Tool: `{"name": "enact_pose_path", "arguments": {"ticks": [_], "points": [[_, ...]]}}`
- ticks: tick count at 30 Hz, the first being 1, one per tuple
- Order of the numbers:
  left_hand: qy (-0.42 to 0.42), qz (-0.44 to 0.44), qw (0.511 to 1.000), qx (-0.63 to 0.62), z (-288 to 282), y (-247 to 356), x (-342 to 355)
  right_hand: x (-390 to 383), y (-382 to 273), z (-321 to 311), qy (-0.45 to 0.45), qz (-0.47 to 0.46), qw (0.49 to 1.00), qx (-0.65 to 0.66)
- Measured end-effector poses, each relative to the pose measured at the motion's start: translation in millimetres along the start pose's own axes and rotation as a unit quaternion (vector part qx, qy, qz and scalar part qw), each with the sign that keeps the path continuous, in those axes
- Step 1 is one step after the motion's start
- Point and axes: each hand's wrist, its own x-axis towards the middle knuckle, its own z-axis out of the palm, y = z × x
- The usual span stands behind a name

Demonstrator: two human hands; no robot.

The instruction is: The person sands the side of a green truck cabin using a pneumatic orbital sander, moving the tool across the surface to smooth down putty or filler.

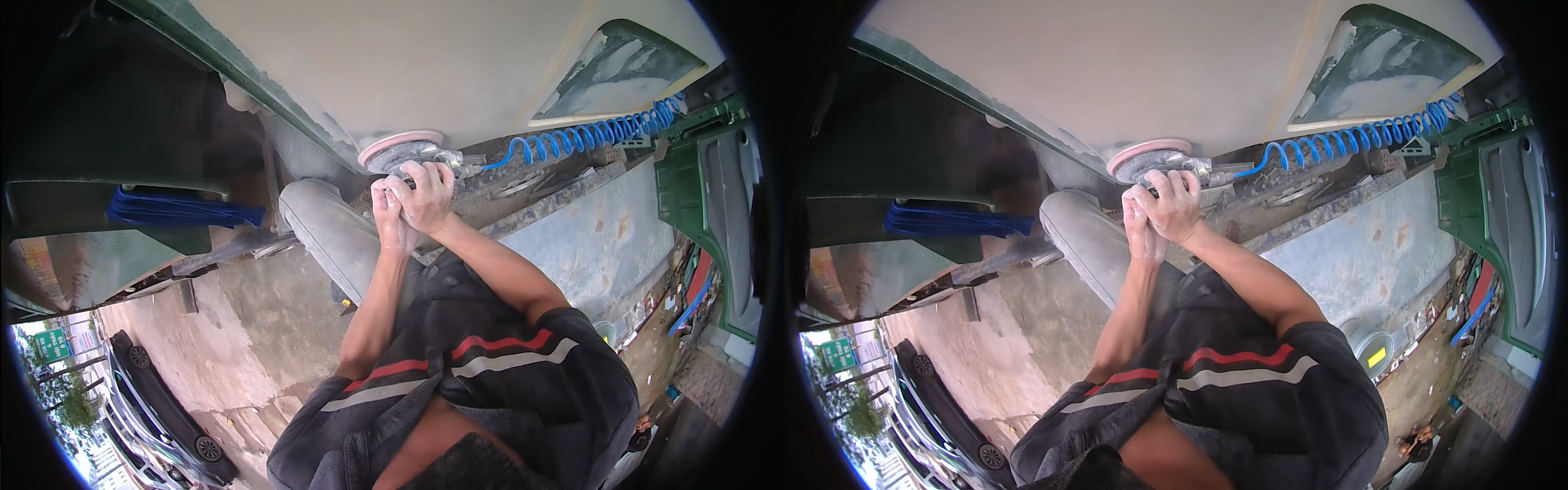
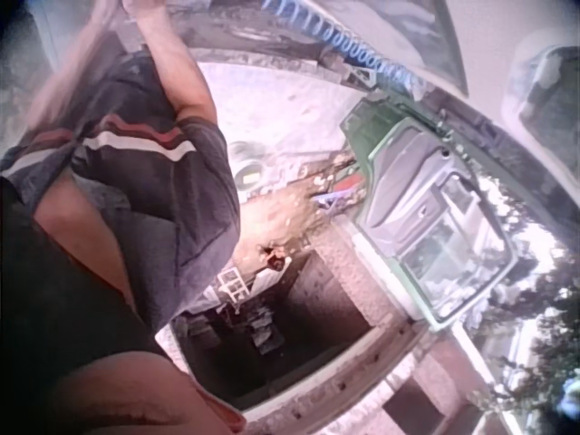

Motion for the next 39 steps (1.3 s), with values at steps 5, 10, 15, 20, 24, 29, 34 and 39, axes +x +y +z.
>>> {"name": "enact_pose_path", "arguments": {"ticks": [5, 10, 15, 20, 24, 29, 34, 39], "points": [[-0.084, 0.052, 0.995, 0.015, 28.4, 24.8, 19.8, 63.9, -6.0, -31.4, 0.069, -0.013, 0.997, -0.022], [-0.058, 0.029, 0.997, -0.036, 12.6, 10.8, 9.7, 37.5, -5.4, -14.4, 0.052, -0.041, 0.997, -0.025], [-0.061, 0.024, 0.998, -0.011, 18.2, 18.1, 16.4, 44.4, 1.6, -23.6, 0.038, -0.02, 0.999, 0.007], [-0.123, 0.073, 0.989, 0.047, 96.2, 61.5, 31.5, 111.7, 11.4, -68.9, 0.105, -0.017, 0.994, 0.017], [-0.064, -0.014, 0.998, 0.011, 36.5, 8.5, 11.0, 47.7, 42.3, -46.0, 0.011, -0.061, 0.997, 0.035], [-0.085, 0.009, 0.996, 0.037, 93.4, 45.3, 21.3, 93.4, 54.7, -73.9, 0.047, -0.092, 0.994, 0.039], [-0.117, 0.02, 0.991, 0.058, 118.9, 45.6, 30.0, 111.7, 61.9, -90.6, 0.089, -0.032, 0.995, 0.038], [-0.09, -0.062, 0.988, 0.112, 75.4, 1.3, 27.4, 47.1, 78.1, -63.3, 0.101, 0.029, 0.993, 0.057]]}}
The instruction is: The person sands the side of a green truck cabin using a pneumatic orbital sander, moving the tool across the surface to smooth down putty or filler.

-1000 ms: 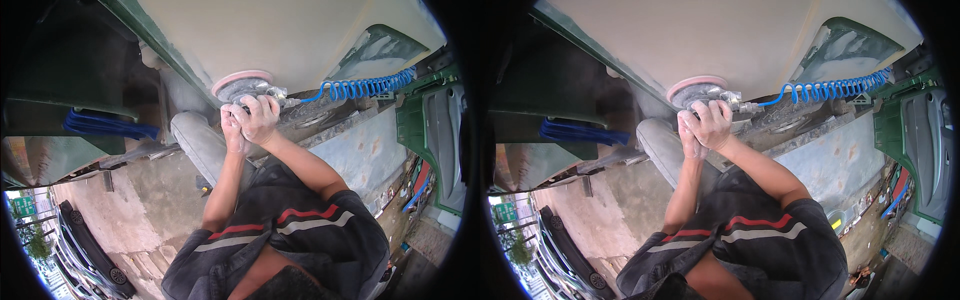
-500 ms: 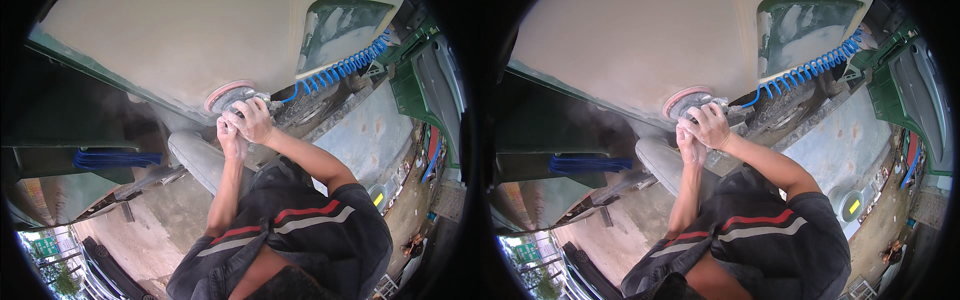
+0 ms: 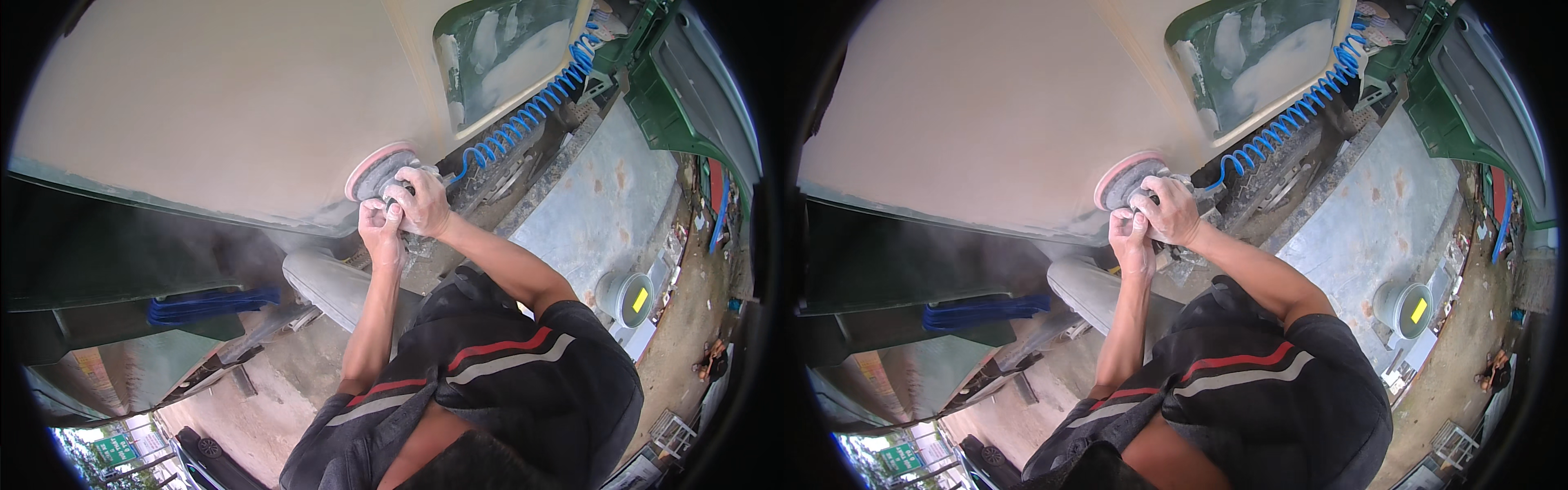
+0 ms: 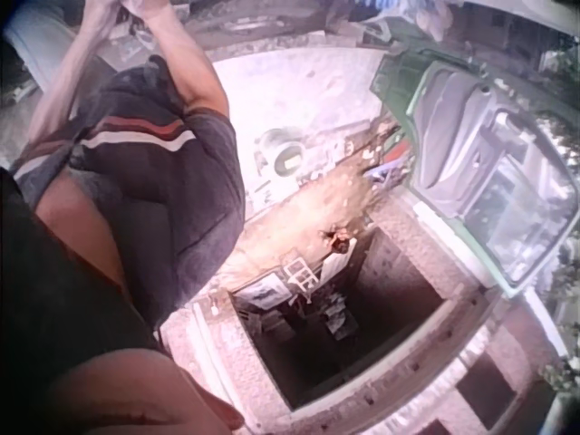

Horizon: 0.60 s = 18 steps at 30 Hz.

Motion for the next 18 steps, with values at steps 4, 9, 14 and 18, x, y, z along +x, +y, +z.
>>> {"name": "enact_pose_path", "arguments": {"ticks": [4, 9, 14, 18], "points": [[-0.059, 0.127, 0.984, 0.109, 60.5, 77.9, 26.6, 105.7, -10.6, -28.8, 0.049, -0.015, 0.999, -0.007], [-0.021, 0.128, 0.987, 0.09, 23.1, 26.1, 11.7, 51.2, -2.5, -13.0, 0.037, 0.01, 0.999, -0.01], [-0.019, 0.06, 0.993, 0.096, 42.0, 28.1, 17.3, 37.2, 10.1, -12.3, 0.057, 0.03, 0.997, -0.031], [-0.05, 0.182, 0.973, 0.13, 78.0, 88.3, 33.4, 132.6, -10.4, -36.7, 0.061, 0.012, 0.998, -0.004]]}}
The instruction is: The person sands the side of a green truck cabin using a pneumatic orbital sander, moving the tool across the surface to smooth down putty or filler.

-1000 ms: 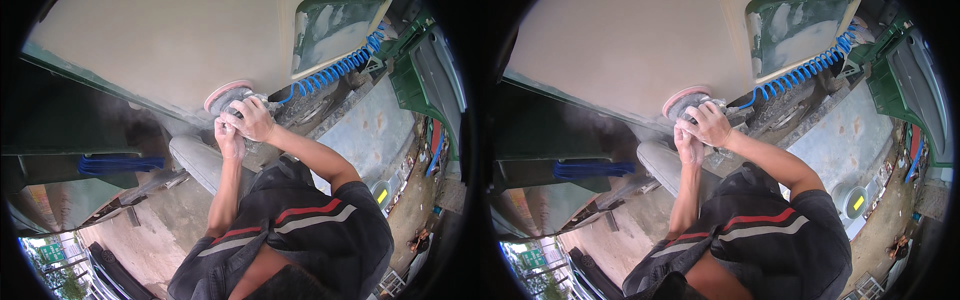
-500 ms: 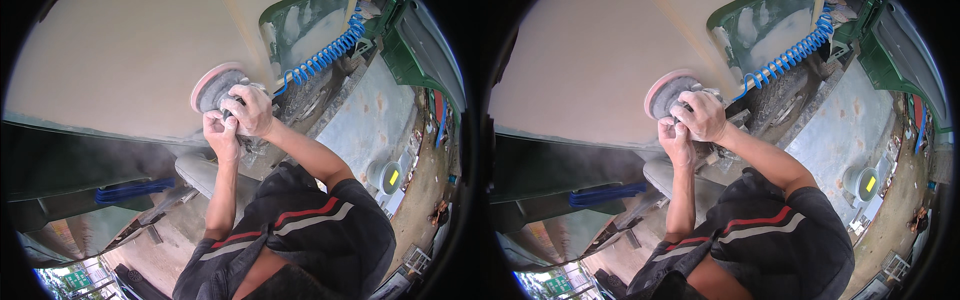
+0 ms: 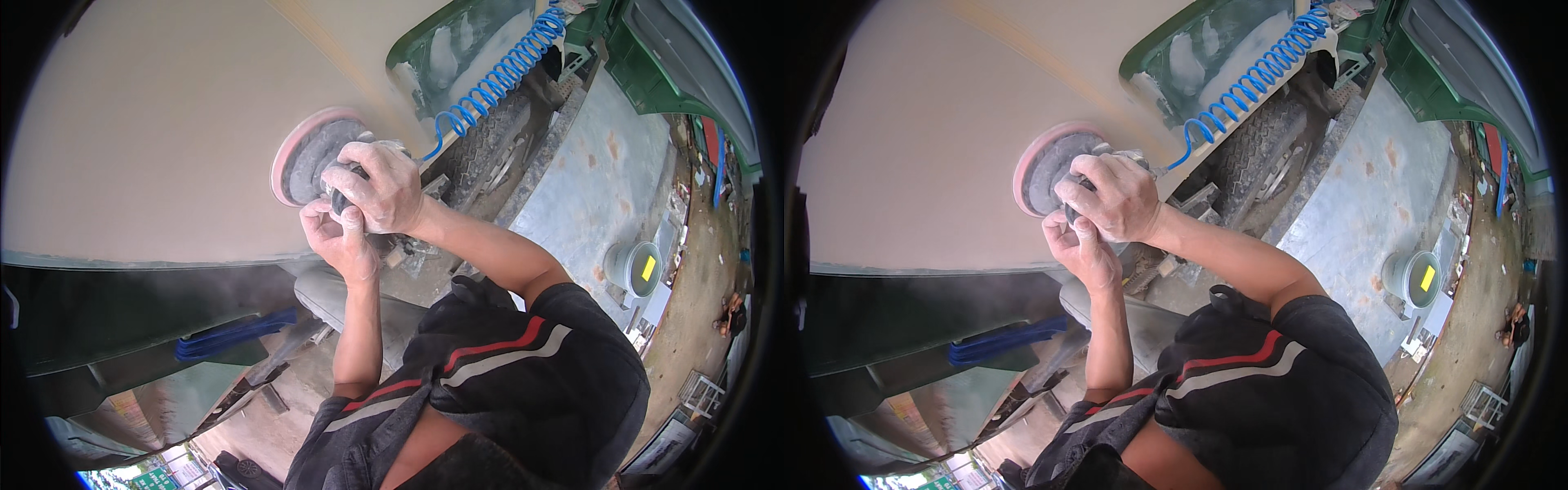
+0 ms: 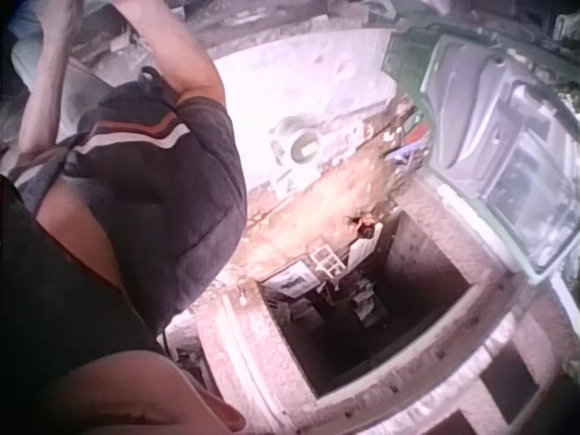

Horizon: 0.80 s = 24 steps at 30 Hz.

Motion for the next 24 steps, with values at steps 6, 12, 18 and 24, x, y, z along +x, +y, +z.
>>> {"name": "enact_pose_path", "arguments": {"ticks": [6, 12, 18, 24], "points": [[0.017, -0.192, 0.981, 0.017, -43.3, -83.3, -66.6, -141.2, 29.6, 14.1, -0.063, 0.06, 0.996, 0.002], [-0.011, -0.08, 0.996, 0.047, -6.5, -7.0, -11.8, -31.9, 11.6, 2.0, -0.007, 0.014, 1.0, 0.004], [0.01, -0.114, 0.993, 0.027, -12.8, -60.1, -46.8, -98.6, 31.3, 6.6, -0.019, 0.034, 0.999, 0.004], [-0.021, -0.114, 0.992, 0.052, 0.4, -25.1, -21.7, -64.0, 30.6, -1.8, -0.012, 0.018, 1.0, 0.02]]}}
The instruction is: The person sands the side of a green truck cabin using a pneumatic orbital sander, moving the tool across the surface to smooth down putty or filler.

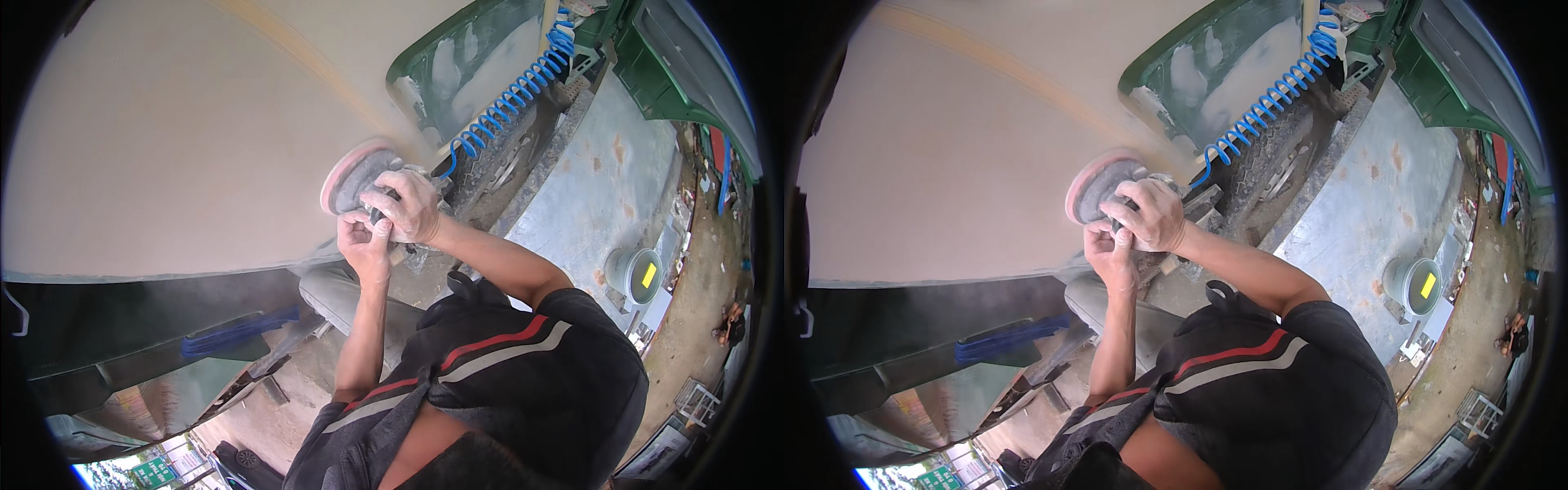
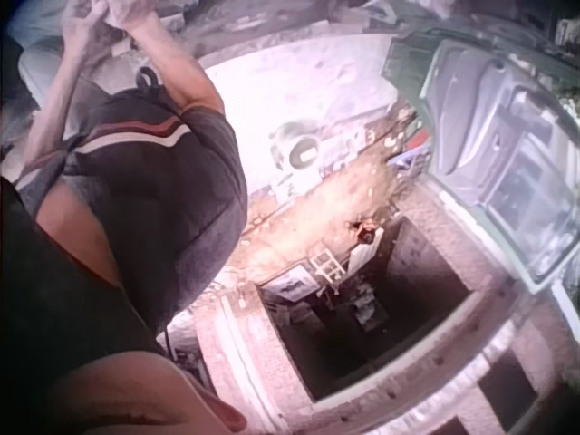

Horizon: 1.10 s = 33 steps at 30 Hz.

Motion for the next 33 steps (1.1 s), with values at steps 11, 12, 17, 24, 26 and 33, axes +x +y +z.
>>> {"name": "enact_pose_path", "arguments": {"ticks": [11, 12, 17, 24, 26, 33], "points": [[0.053, -0.064, 0.996, -0.037, -3.7, -41.1, -25.5, -50.4, 4.3, 4.4, -0.047, 0.024, 0.999, -0.005], [0.023, 0.003, 1.0, -0.001, -7.0, -27.7, -13.3, -33.8, 5.4, 8.4, -0.018, -0.005, 1.0, -0.005], [0.085, 0.148, 0.985, 0.006, 16.0, 73.2, 13.9, 91.5, -49.8, -2.6, -0.016, -0.021, 1.0, 0.009], [0.128, -0.063, 0.99, -0.023, -26.4, -57.5, -51.4, -52.9, -12.8, 15.5, -0.118, -0.014, 0.993, 0.01], [0.114, 0.002, 0.993, -0.03, -13.9, -43.5, -36.8, -33.7, -17.6, 16.2, -0.071, -0.039, 0.997, -0.001], [0.094, 0.2, 0.974, -0.047, 40.3, 131.4, 44.4, 175.1, -66.4, -9.9, 0.02, -0.096, 0.995, -0.007]]}}
